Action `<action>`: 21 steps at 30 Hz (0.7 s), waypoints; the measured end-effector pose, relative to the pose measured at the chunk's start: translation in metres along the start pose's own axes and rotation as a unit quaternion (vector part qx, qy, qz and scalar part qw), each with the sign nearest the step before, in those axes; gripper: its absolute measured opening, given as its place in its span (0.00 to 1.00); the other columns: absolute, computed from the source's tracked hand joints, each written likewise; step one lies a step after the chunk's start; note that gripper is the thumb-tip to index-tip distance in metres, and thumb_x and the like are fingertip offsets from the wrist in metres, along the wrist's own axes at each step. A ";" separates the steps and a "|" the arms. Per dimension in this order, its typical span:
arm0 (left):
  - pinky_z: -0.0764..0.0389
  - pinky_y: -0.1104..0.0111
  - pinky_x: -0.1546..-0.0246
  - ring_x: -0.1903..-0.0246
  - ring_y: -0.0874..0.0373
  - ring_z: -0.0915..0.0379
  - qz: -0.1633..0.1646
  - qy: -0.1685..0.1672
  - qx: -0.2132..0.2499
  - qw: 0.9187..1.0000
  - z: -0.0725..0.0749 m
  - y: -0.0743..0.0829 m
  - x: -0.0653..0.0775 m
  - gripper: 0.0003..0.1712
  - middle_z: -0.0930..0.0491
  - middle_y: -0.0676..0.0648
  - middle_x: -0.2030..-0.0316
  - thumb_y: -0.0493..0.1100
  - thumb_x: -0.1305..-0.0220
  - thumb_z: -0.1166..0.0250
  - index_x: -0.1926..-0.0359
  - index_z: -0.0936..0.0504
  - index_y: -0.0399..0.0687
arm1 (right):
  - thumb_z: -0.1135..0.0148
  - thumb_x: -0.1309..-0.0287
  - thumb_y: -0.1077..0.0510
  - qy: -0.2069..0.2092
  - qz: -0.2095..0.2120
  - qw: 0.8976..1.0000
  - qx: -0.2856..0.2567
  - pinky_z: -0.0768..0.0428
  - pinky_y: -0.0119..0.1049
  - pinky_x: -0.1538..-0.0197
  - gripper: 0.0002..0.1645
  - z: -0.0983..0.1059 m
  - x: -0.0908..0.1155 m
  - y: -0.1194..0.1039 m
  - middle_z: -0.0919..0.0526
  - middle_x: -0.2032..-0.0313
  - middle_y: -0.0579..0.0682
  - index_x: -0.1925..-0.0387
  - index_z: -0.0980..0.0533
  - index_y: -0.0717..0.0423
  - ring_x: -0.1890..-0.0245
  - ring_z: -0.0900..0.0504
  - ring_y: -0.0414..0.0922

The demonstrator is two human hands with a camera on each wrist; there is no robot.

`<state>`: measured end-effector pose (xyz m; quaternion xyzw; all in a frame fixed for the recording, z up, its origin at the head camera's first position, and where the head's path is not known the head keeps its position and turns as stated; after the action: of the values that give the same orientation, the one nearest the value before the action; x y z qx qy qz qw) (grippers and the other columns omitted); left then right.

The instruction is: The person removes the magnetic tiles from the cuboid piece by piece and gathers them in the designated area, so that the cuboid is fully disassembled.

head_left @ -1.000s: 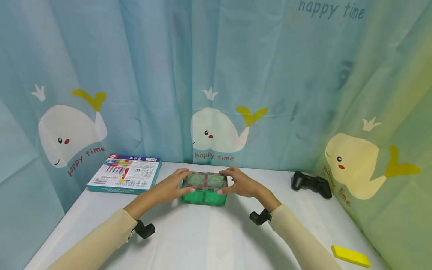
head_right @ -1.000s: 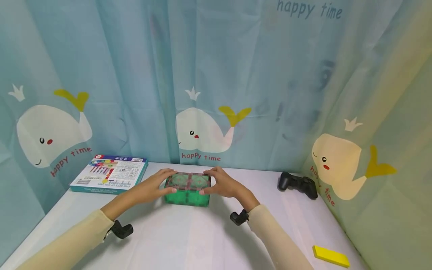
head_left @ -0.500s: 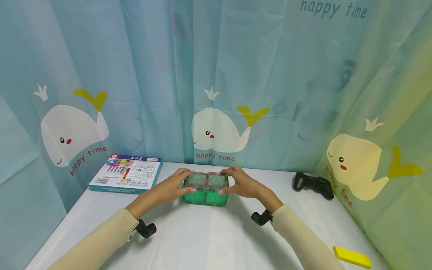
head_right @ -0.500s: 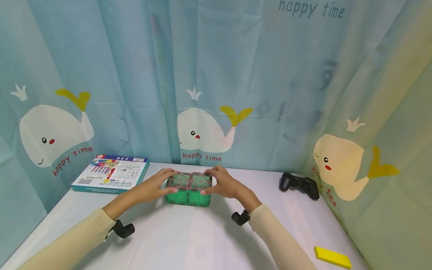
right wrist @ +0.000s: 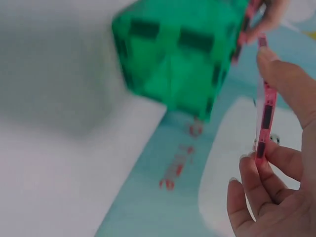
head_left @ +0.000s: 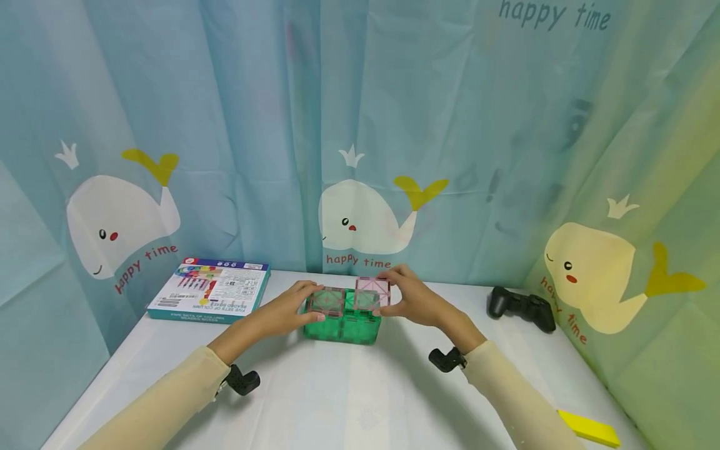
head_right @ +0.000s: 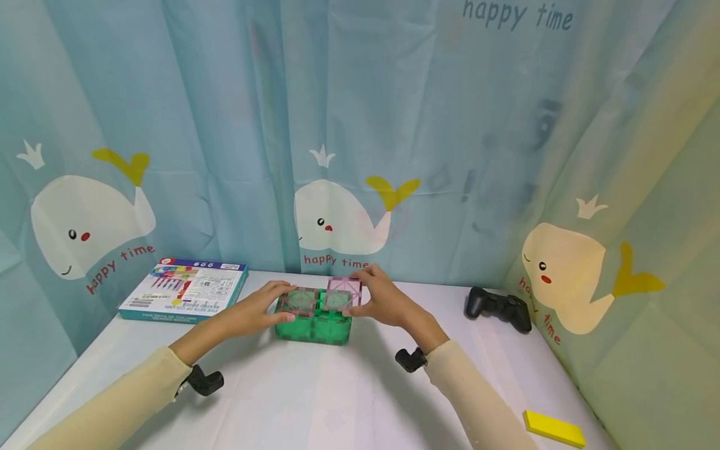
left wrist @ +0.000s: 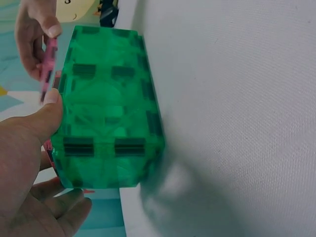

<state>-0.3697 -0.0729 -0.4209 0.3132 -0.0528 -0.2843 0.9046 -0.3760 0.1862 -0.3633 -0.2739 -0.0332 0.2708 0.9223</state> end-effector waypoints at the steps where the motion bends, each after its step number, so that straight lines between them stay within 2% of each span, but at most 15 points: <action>1: 0.36 0.39 0.26 0.22 0.36 0.45 0.000 0.000 0.001 1.000 0.000 0.000 0.000 0.45 0.44 0.35 0.21 0.60 0.24 0.36 0.18 0.40 0.44 | 0.21 0.40 0.44 0.007 -0.003 1.000 -0.005 0.21 0.55 0.38 0.47 0.005 0.002 0.005 0.31 0.38 0.57 0.27 0.30 0.57 0.36 0.27 0.56; 7: 0.36 0.39 0.26 0.22 0.35 0.45 -0.002 0.003 0.015 1.000 0.001 0.000 0.002 0.45 0.45 0.35 0.21 0.60 0.24 0.36 0.18 0.40 0.44 | 0.21 0.42 0.40 0.034 -0.043 0.999 -0.002 0.20 0.50 0.46 0.46 0.036 0.020 0.047 0.27 0.41 0.59 0.30 0.26 0.58 0.41 0.25 0.59; 11: 0.36 0.38 0.26 0.22 0.35 0.45 -0.006 0.004 0.019 1.000 0.001 0.000 0.003 0.44 0.45 0.34 0.21 0.59 0.24 0.36 0.18 0.40 0.43 | 0.22 0.40 0.42 0.042 -0.070 0.997 -0.005 0.20 0.48 0.49 0.45 0.047 0.037 0.082 0.26 0.40 0.64 0.32 0.26 0.64 0.43 0.24 0.60; 17: 0.36 0.39 0.26 0.22 0.36 0.45 -0.006 0.006 0.016 1.000 0.000 0.000 0.002 0.45 0.45 0.35 0.21 0.60 0.24 0.36 0.18 0.40 0.43 | 0.25 0.37 0.44 0.041 -0.102 0.994 -0.004 0.19 0.57 0.43 0.43 0.050 0.067 0.137 0.22 0.40 0.68 0.35 0.25 0.72 0.41 0.22 0.62; 21: 0.37 0.39 0.25 0.21 0.36 0.46 -0.006 0.006 0.015 1.000 0.000 -0.001 0.002 0.45 0.45 0.35 0.21 0.61 0.23 0.37 0.18 0.41 0.43 | 0.25 0.37 0.46 0.041 -0.126 0.991 0.015 0.19 0.61 0.43 0.41 0.050 0.086 0.166 0.19 0.43 0.69 0.37 0.24 0.75 0.44 0.20 0.63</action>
<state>-0.3683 -0.0742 -0.4218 0.3291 -0.0497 -0.2871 0.8982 -0.3930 0.3717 -0.4148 -0.2645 -0.0251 0.1414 0.9536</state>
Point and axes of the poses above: each hand's wrist, its own x-axis away from the middle knuckle, its own z-axis out of the back of the hand, y = z × x, the point moved 7 cm from there along -x, towards the middle knuckle
